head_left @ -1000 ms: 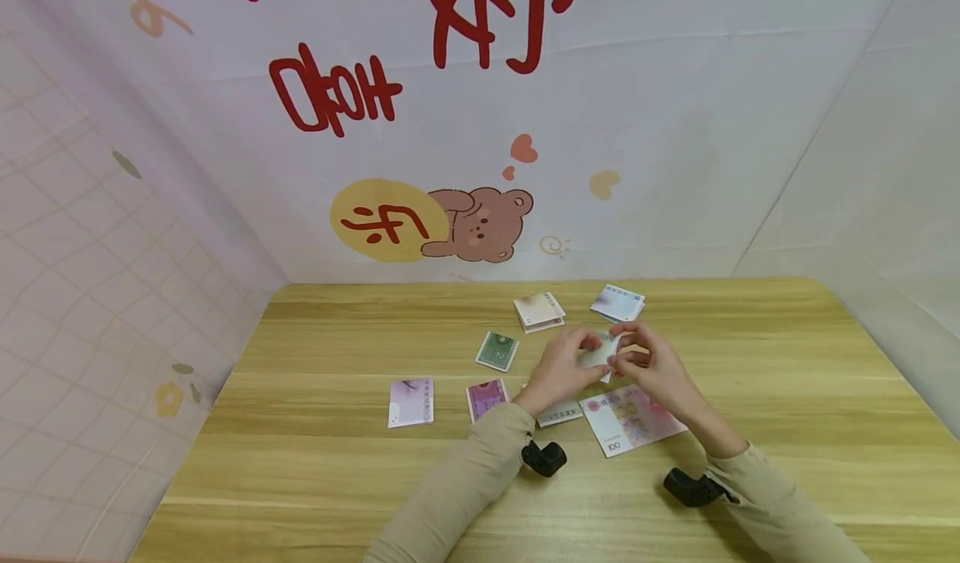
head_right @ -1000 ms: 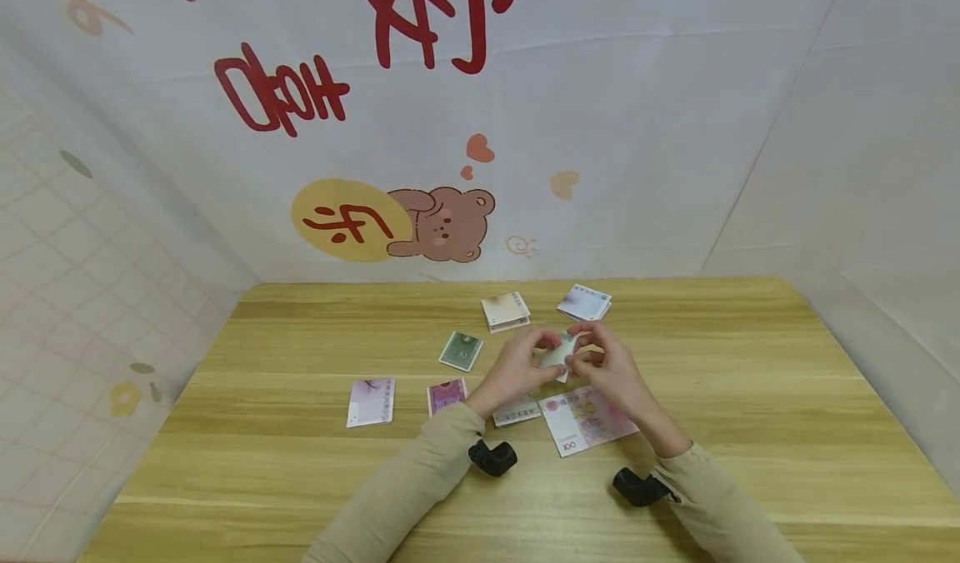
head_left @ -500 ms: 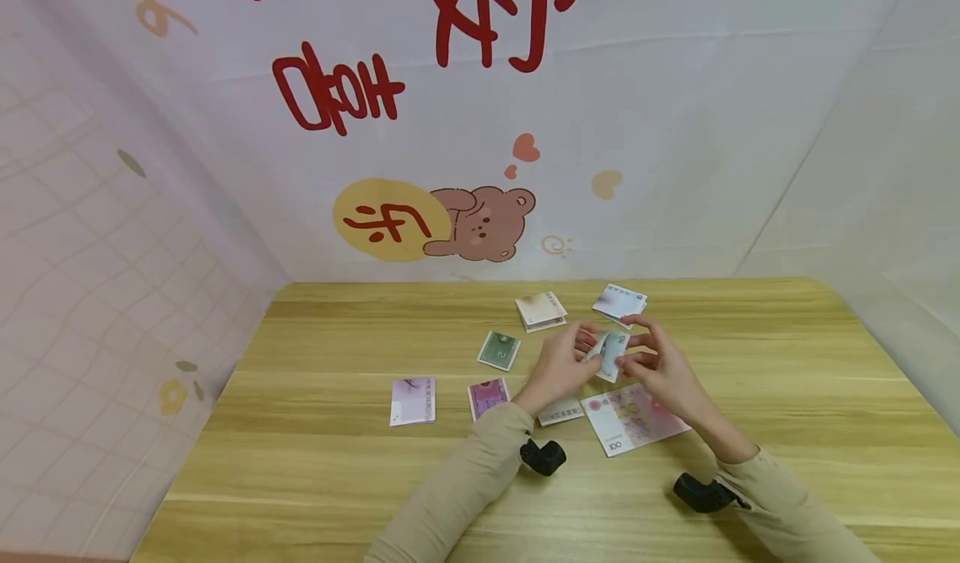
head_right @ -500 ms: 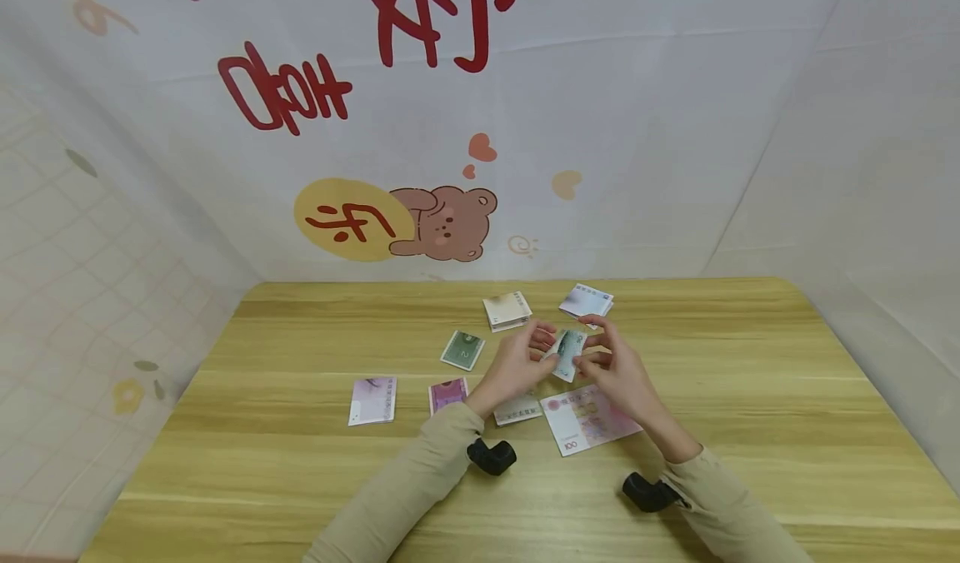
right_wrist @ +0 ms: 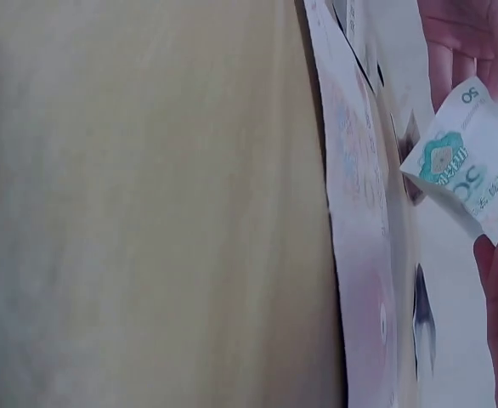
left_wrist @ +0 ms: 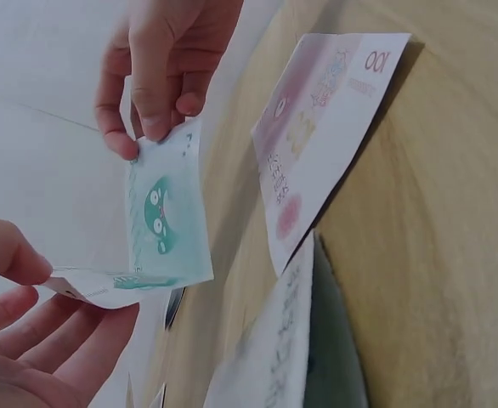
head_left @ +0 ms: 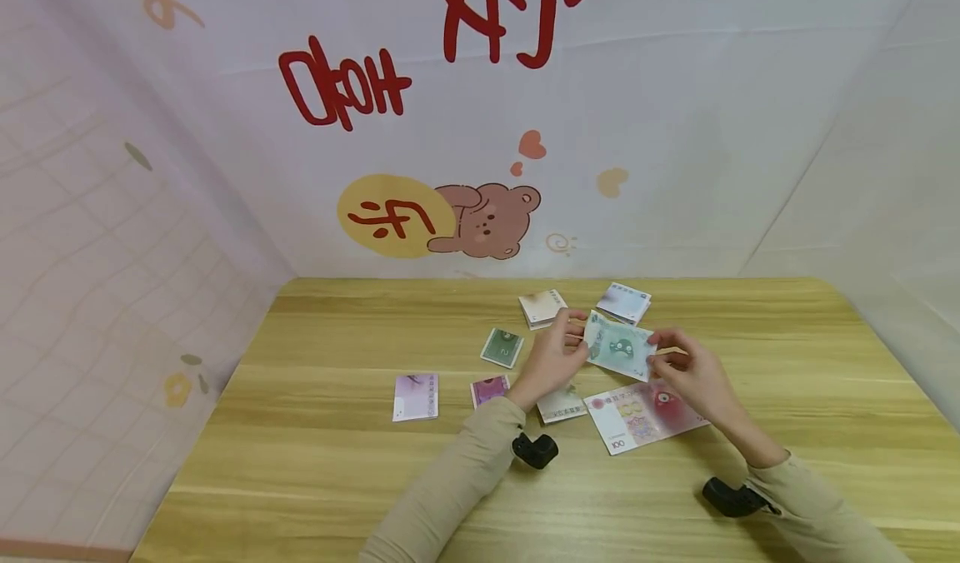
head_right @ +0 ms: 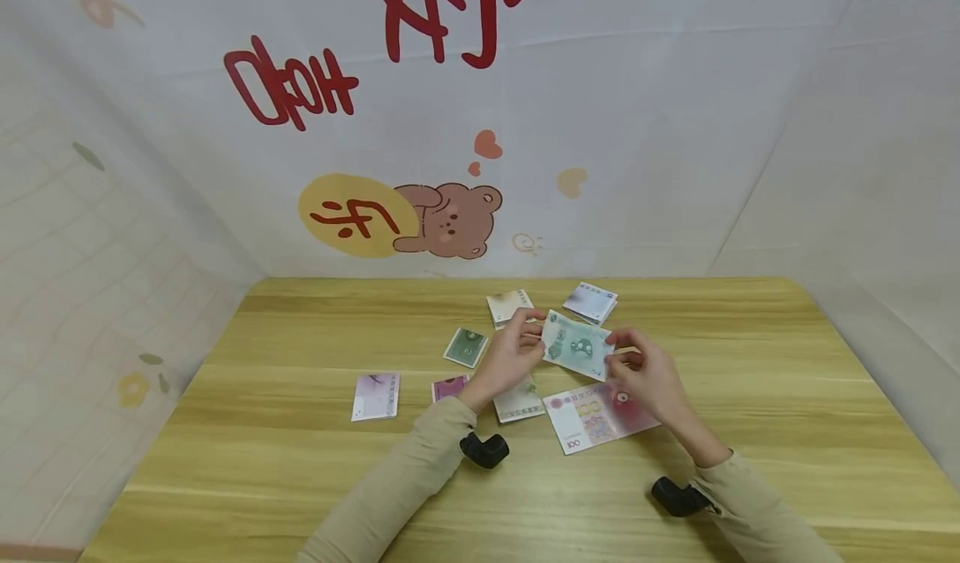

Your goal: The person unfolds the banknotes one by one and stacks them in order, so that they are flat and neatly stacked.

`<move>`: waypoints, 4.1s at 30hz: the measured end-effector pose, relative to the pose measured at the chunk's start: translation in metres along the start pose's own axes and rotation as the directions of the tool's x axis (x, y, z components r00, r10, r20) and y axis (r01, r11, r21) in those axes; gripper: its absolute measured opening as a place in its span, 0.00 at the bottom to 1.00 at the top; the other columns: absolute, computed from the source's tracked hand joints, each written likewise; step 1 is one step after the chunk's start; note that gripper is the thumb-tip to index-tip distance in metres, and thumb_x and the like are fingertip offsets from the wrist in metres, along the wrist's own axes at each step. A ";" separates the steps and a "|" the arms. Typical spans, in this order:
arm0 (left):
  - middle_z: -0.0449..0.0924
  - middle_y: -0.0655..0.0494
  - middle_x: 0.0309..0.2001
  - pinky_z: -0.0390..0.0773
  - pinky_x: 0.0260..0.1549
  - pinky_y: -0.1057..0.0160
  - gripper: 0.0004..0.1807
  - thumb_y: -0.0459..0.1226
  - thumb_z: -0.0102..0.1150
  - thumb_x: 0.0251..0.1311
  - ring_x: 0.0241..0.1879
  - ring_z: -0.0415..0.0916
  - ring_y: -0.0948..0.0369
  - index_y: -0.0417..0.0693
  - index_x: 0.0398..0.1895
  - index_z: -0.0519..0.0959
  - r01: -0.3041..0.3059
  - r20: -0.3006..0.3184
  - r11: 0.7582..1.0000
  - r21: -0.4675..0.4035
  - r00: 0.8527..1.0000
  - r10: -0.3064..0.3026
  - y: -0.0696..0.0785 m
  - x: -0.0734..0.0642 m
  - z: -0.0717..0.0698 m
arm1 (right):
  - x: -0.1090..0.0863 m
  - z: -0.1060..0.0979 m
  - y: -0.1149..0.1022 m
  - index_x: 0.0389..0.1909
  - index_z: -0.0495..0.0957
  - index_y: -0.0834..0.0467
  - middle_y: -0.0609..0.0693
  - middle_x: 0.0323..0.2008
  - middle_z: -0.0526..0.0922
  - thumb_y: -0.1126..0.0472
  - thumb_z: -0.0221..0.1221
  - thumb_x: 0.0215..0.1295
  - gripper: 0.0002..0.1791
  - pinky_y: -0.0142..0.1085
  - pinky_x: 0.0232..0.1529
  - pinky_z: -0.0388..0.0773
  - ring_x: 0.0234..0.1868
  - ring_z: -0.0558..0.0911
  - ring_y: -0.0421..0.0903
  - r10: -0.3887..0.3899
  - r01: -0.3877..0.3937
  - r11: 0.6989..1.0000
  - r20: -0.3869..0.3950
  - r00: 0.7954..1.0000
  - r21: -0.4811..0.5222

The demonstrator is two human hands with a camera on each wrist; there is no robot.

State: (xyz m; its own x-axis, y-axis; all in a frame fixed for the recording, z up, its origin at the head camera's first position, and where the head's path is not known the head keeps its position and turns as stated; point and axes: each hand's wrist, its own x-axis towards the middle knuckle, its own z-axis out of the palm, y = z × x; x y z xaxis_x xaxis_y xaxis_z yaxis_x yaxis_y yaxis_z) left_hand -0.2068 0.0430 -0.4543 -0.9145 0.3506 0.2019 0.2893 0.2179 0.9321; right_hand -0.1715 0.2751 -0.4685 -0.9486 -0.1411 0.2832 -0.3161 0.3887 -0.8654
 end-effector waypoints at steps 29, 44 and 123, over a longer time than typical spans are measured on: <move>0.75 0.54 0.28 0.68 0.19 0.74 0.23 0.18 0.49 0.53 0.19 0.65 0.70 0.40 0.53 0.73 0.038 0.005 0.997 -0.073 0.999 -0.038 -0.007 -0.006 -0.005 | -0.007 -0.020 0.010 0.41 0.80 0.67 0.62 0.36 0.81 0.73 0.58 0.61 0.08 0.29 0.24 0.79 0.29 0.82 0.36 0.080 -0.104 0.977 -0.132 0.988 -0.187; 0.80 0.53 0.32 0.79 0.34 0.73 0.19 0.22 0.64 0.53 0.30 0.77 0.69 0.38 0.48 0.75 0.047 0.175 0.998 -0.038 0.984 -0.040 -0.009 -0.015 0.004 | -0.013 -0.037 0.013 0.38 0.81 0.65 0.60 0.34 0.84 0.73 0.59 0.60 0.06 0.21 0.28 0.74 0.30 0.78 0.30 0.005 -0.039 0.953 -0.113 0.994 -0.301; 0.81 0.53 0.17 0.77 0.15 0.70 0.05 0.24 0.59 0.59 0.14 0.77 0.64 0.37 0.35 0.73 0.240 0.358 0.965 0.102 0.896 -0.261 0.002 -0.048 0.027 | -0.028 -0.039 0.020 0.34 0.78 0.62 0.51 0.30 0.71 0.69 0.71 0.48 0.13 0.31 0.26 0.64 0.30 0.67 0.44 0.068 0.030 0.870 0.180 0.981 -0.493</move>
State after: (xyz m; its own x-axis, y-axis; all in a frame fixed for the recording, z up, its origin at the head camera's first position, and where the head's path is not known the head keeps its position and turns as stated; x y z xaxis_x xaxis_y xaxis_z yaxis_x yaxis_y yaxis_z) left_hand -0.1541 0.0515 -0.4703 -0.7940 0.5838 -0.1699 0.0887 0.3877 0.9175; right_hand -0.1522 0.3223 -0.4781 -0.9503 -0.2756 0.1446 -0.3091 0.7825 -0.5405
